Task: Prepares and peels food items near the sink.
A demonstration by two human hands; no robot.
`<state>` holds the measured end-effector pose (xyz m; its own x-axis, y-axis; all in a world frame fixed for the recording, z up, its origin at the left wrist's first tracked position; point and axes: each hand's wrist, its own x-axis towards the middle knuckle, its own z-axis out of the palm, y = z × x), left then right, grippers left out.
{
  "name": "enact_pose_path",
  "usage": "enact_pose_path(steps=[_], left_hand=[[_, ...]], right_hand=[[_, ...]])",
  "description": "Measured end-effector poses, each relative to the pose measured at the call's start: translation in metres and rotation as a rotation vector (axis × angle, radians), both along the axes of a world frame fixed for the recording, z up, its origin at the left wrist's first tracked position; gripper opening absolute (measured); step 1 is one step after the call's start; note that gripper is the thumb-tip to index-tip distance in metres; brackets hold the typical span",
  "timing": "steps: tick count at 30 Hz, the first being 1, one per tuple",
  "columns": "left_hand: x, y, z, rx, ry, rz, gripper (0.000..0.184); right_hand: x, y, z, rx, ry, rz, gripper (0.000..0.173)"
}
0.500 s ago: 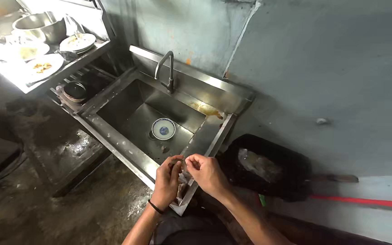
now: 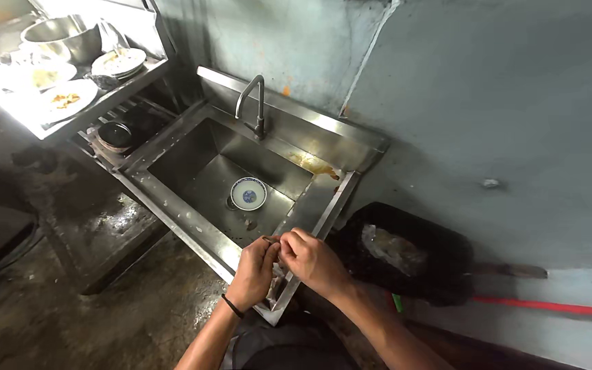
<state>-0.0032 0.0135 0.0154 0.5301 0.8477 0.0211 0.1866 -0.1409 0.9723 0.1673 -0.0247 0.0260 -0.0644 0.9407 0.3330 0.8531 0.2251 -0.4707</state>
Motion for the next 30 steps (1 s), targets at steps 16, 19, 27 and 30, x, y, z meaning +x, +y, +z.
enact_pose_path(steps=[16, 19, 27, 30], left_hand=[[0.0, 0.01, 0.013, 0.009, 0.161, -0.011, 0.029], [-0.003, 0.015, 0.015, 0.0, 0.152, -0.027, 0.03], [-0.014, 0.029, 0.02, 0.119, 0.213, -0.108, 0.032], [-0.019, 0.034, 0.015, 0.188, 0.167, -0.142, 0.03]], right_hand=[[0.004, 0.005, -0.001, 0.13, -0.081, 0.093, 0.018], [0.004, 0.008, 0.0, 0.075, 0.051, 0.064, 0.016], [-0.002, 0.011, 0.004, 0.183, -0.045, 0.147, 0.021], [-0.003, 0.017, 0.005, 0.125, 0.071, 0.152, 0.015]])
